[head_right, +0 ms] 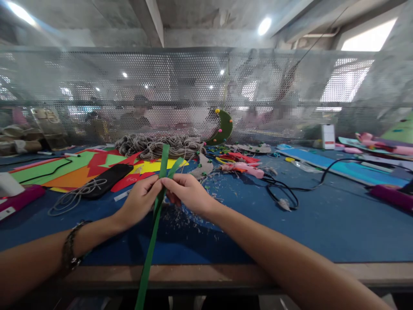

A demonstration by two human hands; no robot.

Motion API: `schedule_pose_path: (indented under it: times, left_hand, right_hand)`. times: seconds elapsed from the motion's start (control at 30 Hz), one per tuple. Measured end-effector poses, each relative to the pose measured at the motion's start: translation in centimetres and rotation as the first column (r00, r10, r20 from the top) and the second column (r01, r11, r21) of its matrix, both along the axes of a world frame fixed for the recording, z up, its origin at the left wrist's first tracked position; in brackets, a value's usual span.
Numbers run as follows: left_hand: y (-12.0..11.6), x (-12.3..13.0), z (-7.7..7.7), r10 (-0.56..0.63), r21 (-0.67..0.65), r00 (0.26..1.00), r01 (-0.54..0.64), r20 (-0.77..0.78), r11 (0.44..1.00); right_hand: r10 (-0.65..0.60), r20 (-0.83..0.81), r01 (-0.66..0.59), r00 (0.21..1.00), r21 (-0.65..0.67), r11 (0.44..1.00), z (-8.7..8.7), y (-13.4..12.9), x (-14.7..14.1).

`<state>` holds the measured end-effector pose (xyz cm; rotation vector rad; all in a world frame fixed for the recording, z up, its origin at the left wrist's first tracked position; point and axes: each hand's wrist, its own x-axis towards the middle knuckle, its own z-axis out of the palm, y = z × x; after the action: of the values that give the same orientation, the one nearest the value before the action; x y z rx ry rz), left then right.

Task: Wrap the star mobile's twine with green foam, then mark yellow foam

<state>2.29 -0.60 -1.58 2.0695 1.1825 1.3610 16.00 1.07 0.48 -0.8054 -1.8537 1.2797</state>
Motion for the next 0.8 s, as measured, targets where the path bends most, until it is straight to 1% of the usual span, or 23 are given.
schedule_pose_path:
  times: [0.17, 0.27, 0.4, 0.53, 0.63, 0.73, 0.8]
  left_hand:
    - [-0.22, 0.33, 0.0, -0.047, -0.059, 0.984, 0.058, 0.171, 0.997]
    - [-0.38, 0.51, 0.15, -0.056, -0.11, 0.969, 0.085, 0.24, 0.99]
    - [-0.47, 0.71, 0.26, -0.038, -0.163, 0.955, 0.088, 0.293, 0.983]
    - [-0.41, 0.67, 0.19, -0.022, -0.17, 0.96, 0.072, 0.281, 0.983]
    - [-0.26, 0.44, 0.22, -0.033, -0.16, 0.973, 0.071, 0.23, 0.984]
    - [-0.08, 0.22, 0.34, -0.062, -0.125, 0.987, 0.08, 0.145, 0.989]
    - [-0.04, 0.19, 0.4, -0.046, -0.074, 0.992, 0.054, 0.114, 0.996]
  right_hand:
    - [0.017, -0.121, -0.026, 0.993, -0.07, 0.997, -0.07, -0.03, -0.16]
    - [0.015, -0.177, -0.034, 0.984, -0.104, 0.994, -0.35, -0.07, -0.29]
    - [0.003, -0.199, -0.026, 0.98, -0.114, 0.993, -0.6, -0.17, -0.38]
    - [-0.021, -0.201, -0.003, 0.979, -0.122, 0.993, -0.55, -0.27, -0.39]
    - [-0.046, -0.188, 0.023, 0.981, -0.124, 0.992, -0.5, -0.3, -0.37]
    - [-0.056, -0.167, 0.037, 0.984, -0.113, 0.993, -0.46, -0.32, -0.31]
    - [-0.055, -0.156, 0.04, 0.986, -0.099, 0.994, -0.47, -0.34, -0.31]
